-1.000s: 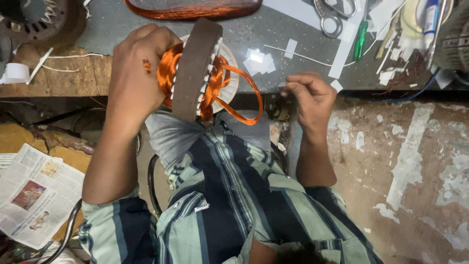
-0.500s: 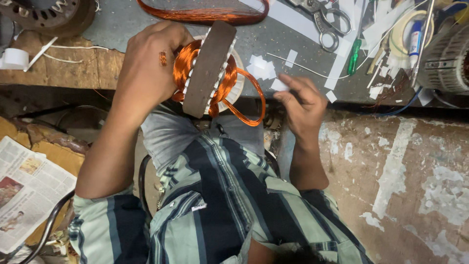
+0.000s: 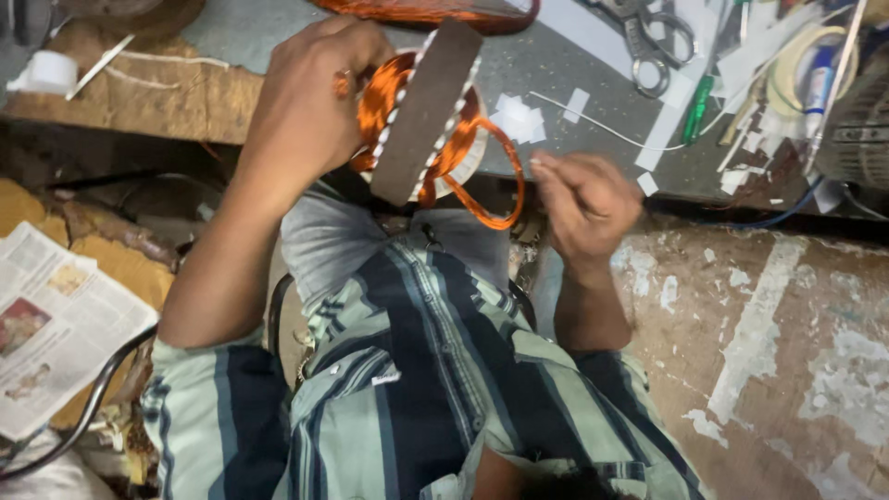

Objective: The person winds copper wire around a motor stator core, threading the wire through slots and securing it with white tape. The person repeatedly adjusts the wire and rotates the stator to continue winding.

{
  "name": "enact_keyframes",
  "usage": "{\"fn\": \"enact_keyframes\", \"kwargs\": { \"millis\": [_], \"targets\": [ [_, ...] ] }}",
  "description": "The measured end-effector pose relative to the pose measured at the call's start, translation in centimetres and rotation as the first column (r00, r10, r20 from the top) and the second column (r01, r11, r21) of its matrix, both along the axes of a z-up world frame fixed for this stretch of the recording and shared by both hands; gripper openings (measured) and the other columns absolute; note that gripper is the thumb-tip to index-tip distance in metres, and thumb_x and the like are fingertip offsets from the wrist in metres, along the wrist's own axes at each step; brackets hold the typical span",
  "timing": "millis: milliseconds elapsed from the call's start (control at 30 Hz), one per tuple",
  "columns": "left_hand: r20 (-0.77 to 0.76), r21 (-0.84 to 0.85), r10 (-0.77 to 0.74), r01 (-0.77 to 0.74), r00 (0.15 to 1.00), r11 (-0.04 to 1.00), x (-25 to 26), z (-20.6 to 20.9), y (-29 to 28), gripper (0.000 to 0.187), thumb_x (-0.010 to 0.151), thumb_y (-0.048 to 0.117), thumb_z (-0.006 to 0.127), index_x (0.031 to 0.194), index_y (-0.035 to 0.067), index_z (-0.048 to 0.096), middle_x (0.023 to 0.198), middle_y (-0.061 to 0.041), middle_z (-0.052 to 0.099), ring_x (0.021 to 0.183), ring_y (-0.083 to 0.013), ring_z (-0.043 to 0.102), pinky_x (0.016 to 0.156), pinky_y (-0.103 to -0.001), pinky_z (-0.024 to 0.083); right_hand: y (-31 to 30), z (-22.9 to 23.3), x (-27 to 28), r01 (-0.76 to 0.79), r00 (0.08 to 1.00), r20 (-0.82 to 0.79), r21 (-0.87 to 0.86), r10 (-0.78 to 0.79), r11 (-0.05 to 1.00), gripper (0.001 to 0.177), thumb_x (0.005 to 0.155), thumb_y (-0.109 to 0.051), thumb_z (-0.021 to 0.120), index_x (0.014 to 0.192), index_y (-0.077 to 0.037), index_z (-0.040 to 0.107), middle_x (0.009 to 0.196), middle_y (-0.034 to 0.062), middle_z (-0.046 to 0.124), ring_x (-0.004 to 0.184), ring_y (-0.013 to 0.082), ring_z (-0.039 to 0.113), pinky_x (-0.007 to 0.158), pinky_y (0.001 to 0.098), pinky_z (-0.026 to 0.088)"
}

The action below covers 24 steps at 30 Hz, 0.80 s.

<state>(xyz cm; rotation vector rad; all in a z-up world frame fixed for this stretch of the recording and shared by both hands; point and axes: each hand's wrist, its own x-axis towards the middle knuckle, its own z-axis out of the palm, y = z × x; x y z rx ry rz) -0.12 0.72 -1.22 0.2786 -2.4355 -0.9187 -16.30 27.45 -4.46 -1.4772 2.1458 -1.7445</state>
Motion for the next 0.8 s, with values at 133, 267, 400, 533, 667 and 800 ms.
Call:
{"fn": "enact_keyframes", "kwargs": {
  "millis": [133,267,400,533,667,800],
  "targets": [
    [-0.008,0.037,-0.002,0.002,1.000,0.999,0.3,-0.6,-0.1,0.019,0.081,-0.010,0.066,0.098,-0.002,0.068,0.106,-0.017,0.072,0.104,-0.0398,0.068,0.089,-0.046,0.053,-1.4,2.0,0.5,0.001,0.999,-0.053,0.005,-0.001,1.000,0.006,0.101,0.002,0.079,0.106,0.003,0.075,0.101,0.0156,0.077,0.090,0.0191,0.077,0.073,0.0292,0.065],
    [-0.072,0.038,0.000,0.003,0.997,0.999,0.2,-1.0,0.0,0.014,0.085,-0.004,0.073,0.097,-0.002,0.067,0.105,-0.016,0.072,0.102,-0.0394,0.068,0.087,-0.044,0.053,-2.9,3.9,1.4,0.103,0.982,-0.172,0.149,-0.077,0.984,0.013,0.095,-0.002,0.087,0.100,0.003,0.076,0.093,0.0149,0.076,0.081,0.0190,0.073,0.068,0.0303,0.057],
    [-0.030,0.051,-0.001,0.002,1.000,0.999,0.1,-1.1,0.0,0.010,0.088,-0.004,0.072,0.096,-0.001,0.068,0.102,-0.015,0.072,0.097,-0.0373,0.070,0.084,-0.044,0.053,-4.7,4.5,1.7,0.020,0.908,-0.410,0.252,0.088,0.968,0.008,0.104,-0.003,0.079,0.107,-0.001,0.073,0.109,0.0138,0.077,0.098,0.0239,0.077,0.084,0.0334,0.063],
    [-0.070,-0.069,-0.012,0.007,0.998,0.998,0.2,-0.8,-0.1,0.011,0.088,-0.002,0.074,0.095,-0.002,0.065,0.101,-0.015,0.071,0.097,-0.0391,0.068,0.084,-0.046,0.051,-5.2,3.8,1.5,0.054,0.883,-0.462,0.288,0.090,0.956,0.010,0.100,-0.004,0.081,0.100,-0.001,0.072,0.103,0.0131,0.076,0.095,0.0250,0.076,0.083,0.0352,0.061],
    [-0.089,-0.016,-0.037,0.036,0.995,0.999,0.2,-0.5,0.0,0.011,0.092,0.000,0.075,0.099,-0.001,0.067,0.097,-0.016,0.070,0.089,-0.0371,0.068,0.078,-0.046,0.052,-5.3,3.3,1.0,0.077,0.851,-0.514,0.327,0.108,0.942,0.011,0.096,-0.002,0.080,0.097,0.000,0.069,0.103,0.0119,0.074,0.094,0.0269,0.073,0.084,0.0383,0.059],
    [-0.081,-0.150,-0.055,0.043,0.995,0.988,0.6,-0.6,-0.2,0.010,0.089,-0.004,0.073,0.095,-0.003,0.066,0.101,-0.015,0.069,0.093,-0.0372,0.067,0.079,-0.045,0.052,-6.1,3.8,0.7,0.007,0.835,-0.523,0.318,0.169,0.948,0.012,0.091,-0.002,0.080,0.098,0.001,0.070,0.108,0.0130,0.071,0.096,0.0313,0.070,0.083,0.0400,0.057]
  ]
}}
